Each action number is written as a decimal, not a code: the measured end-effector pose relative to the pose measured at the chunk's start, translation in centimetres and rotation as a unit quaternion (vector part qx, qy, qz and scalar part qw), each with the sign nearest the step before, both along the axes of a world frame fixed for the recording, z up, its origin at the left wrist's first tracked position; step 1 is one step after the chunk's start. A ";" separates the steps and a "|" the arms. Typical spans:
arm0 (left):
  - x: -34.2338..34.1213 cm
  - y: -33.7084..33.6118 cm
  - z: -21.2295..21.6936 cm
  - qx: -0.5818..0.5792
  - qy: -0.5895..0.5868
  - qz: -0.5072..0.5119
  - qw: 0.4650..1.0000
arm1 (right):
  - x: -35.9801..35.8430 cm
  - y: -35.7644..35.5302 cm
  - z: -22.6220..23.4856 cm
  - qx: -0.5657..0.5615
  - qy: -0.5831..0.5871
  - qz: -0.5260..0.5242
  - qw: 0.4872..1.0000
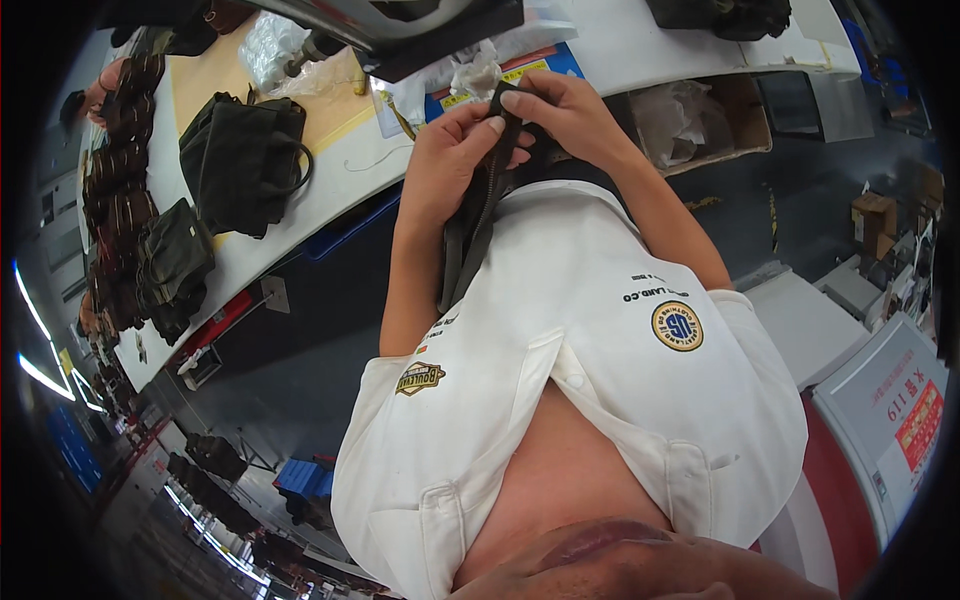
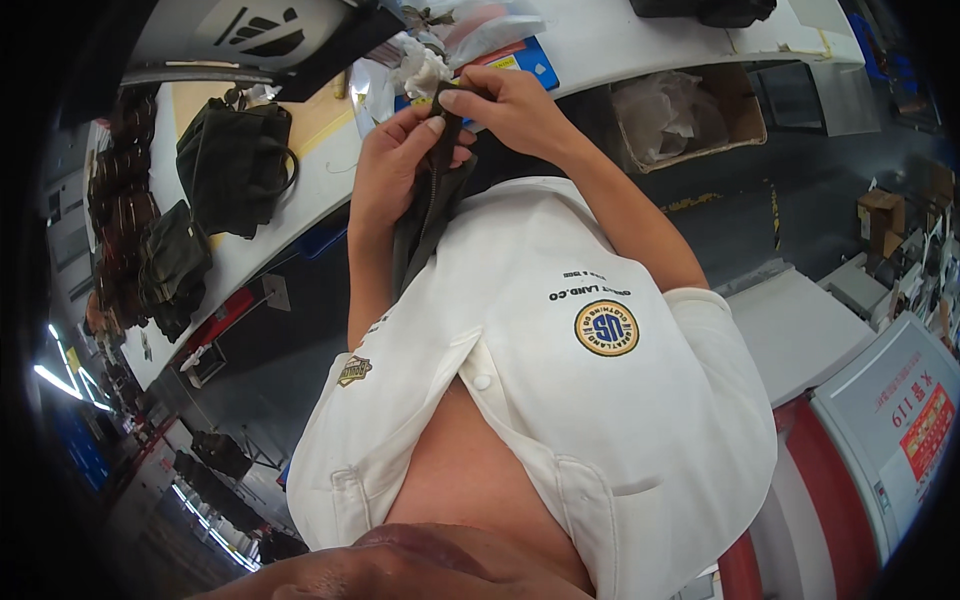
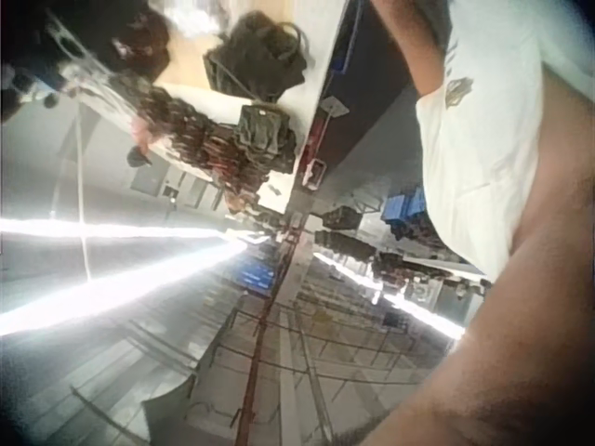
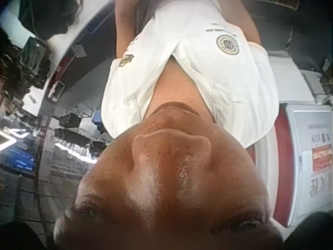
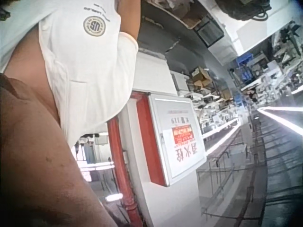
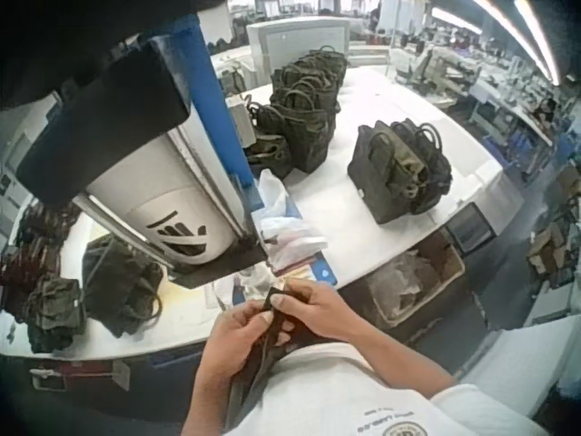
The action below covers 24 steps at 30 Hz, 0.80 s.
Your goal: The person attaches metal clips onto the zipper ends of fabric bags by hand, presses them using a pneumatic press machine, and places the finished bags into a box.
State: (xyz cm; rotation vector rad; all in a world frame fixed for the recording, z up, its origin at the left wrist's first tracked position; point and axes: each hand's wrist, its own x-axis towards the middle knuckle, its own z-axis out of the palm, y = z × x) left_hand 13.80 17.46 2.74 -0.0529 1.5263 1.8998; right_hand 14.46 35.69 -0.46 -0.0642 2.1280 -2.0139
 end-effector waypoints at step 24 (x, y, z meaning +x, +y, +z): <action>-4.8 -0.5 -1.8 0.075 0.117 0.051 0.989 | -4.4 -3.4 -1.4 -0.242 -0.030 -0.149 0.958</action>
